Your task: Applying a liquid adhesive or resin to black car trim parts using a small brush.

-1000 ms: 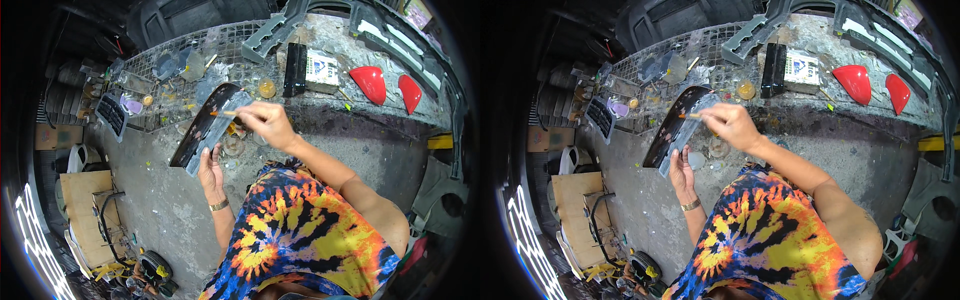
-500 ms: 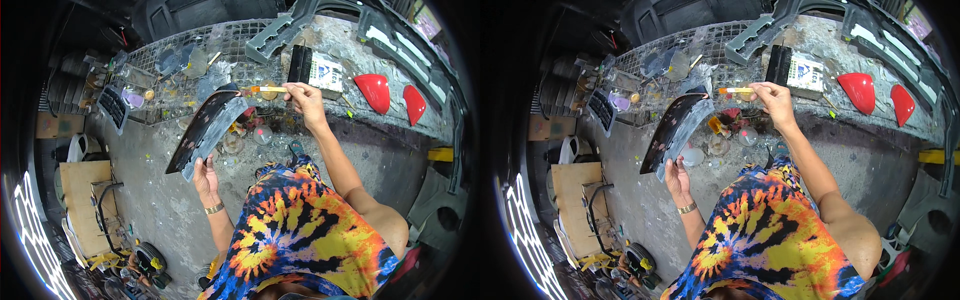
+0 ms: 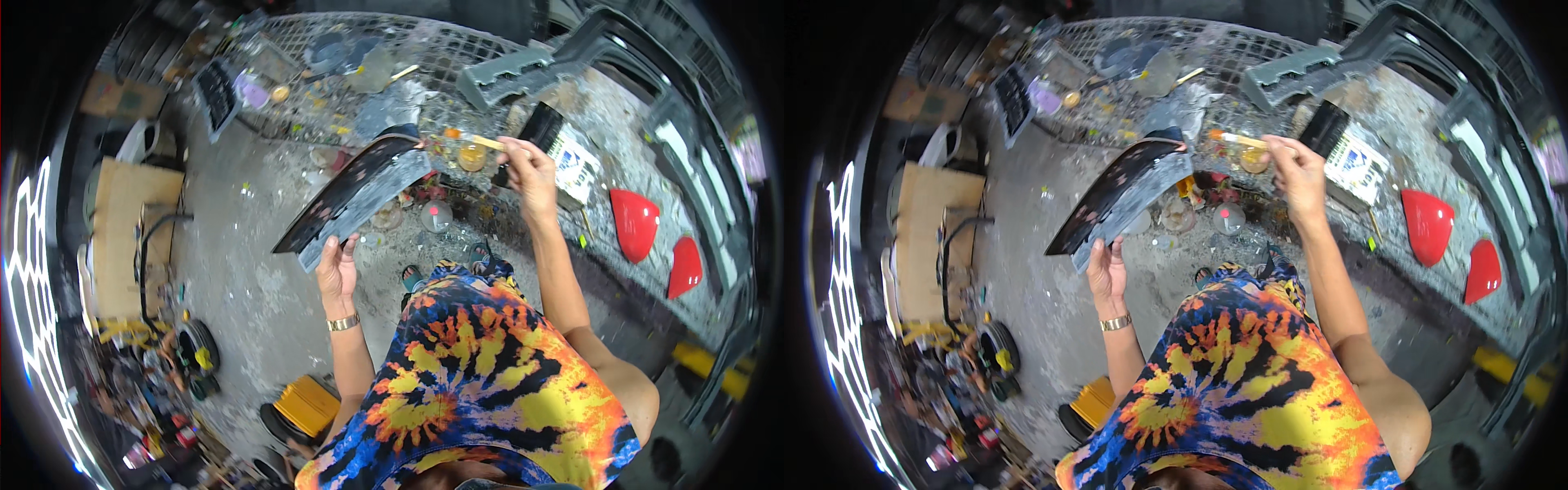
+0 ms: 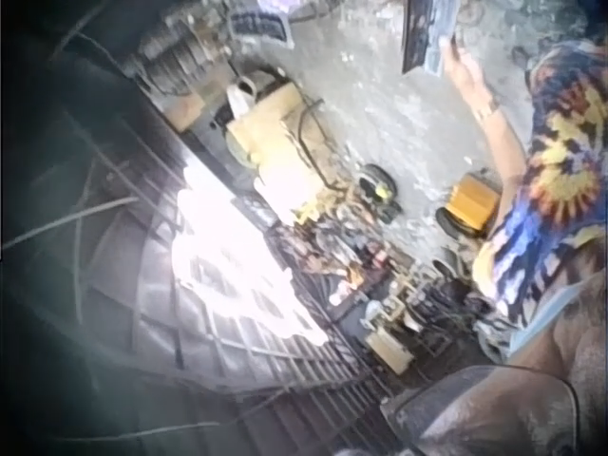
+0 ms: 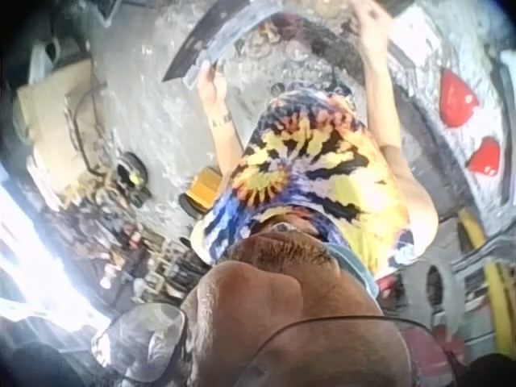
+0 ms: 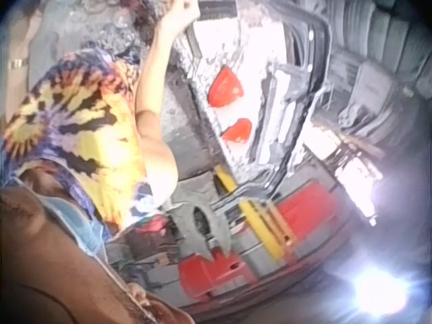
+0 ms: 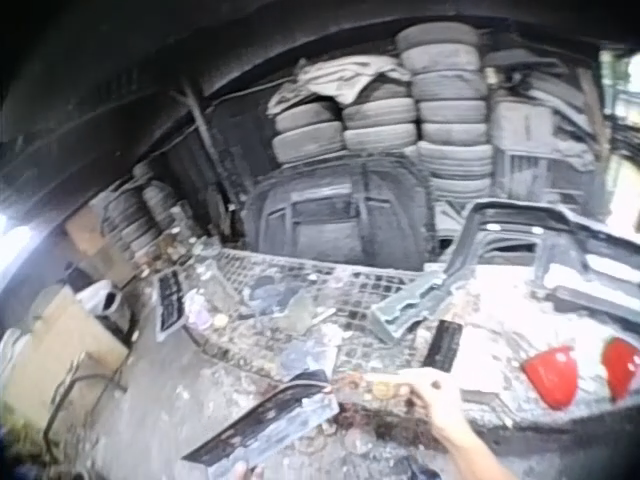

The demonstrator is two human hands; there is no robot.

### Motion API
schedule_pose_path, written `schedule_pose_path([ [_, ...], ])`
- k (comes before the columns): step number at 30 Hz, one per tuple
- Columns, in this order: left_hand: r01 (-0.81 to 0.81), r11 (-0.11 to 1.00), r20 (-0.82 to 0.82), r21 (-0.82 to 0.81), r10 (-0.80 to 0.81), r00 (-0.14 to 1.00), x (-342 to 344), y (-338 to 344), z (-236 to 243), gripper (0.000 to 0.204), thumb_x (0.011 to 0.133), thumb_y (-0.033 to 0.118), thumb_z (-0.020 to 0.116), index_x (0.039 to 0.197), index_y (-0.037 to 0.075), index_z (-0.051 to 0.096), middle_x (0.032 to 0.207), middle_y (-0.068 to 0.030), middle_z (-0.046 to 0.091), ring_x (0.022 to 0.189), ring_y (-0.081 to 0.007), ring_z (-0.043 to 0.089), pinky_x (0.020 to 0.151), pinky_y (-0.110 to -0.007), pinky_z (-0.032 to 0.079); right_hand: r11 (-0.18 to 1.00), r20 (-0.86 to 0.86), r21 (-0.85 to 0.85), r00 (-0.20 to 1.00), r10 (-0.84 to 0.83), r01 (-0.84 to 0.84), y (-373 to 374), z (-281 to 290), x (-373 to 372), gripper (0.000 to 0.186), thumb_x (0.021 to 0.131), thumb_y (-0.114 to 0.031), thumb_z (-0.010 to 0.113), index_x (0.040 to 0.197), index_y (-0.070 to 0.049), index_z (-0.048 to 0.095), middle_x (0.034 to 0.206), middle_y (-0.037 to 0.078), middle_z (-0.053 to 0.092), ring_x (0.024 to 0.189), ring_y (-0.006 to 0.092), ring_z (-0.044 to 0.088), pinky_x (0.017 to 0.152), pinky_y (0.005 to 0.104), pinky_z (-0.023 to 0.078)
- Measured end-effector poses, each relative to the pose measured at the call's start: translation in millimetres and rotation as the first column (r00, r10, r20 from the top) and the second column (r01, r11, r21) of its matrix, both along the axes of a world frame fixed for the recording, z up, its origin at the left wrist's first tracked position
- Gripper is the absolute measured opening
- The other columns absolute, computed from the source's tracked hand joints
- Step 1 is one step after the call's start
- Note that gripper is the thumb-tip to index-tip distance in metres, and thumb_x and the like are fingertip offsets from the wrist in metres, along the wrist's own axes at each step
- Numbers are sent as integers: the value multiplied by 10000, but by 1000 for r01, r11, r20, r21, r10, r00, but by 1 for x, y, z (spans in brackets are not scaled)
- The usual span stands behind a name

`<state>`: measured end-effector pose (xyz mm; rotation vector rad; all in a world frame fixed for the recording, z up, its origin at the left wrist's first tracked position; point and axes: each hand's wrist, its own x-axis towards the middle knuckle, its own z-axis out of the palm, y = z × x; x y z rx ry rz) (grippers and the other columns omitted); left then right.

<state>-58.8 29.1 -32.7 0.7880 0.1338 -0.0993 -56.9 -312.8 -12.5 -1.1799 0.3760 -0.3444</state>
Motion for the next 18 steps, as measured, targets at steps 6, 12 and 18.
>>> schedule_pose_path([
  [6, -47, 996, 36, 79, 44, 998, -5, -23, 2, 300, 848, 9, 618, 1146, 27, 583, 1048, -94, 654, 925, -234, 652, 837, -352, 570, 999, -32, -51, 999, -14, 12, -30, -3, -1, 281, 936, -198, 569, 1131, -3, 622, 803, 8, 607, 511, 8, 355, 415, 161, 246],
  [12, -73, 993, 27, 90, 71, 997, -9, -28, -9, 297, 851, 0, 607, 1144, -11, 565, 1046, -122, 645, 930, -306, 653, 828, -371, 569, 999, -37, -55, 999, -1, -1, -33, -1, 4, 340, 960, -206, 536, 1226, 3, 563, 851, 10, 595, 519, 9, 360, 422, 144, 277],
  [18, -20, 993, 1, 118, 20, 1000, 1, -25, -20, 340, 856, -3, 595, 1189, -24, 530, 1062, -148, 636, 934, -324, 650, 817, -362, 570, 993, 7, -71, 995, -98, 98, -29, 4, -4, 329, 942, -207, 568, 1201, -5, 589, 853, 10, 608, 517, 7, 370, 418, 153, 257],
])
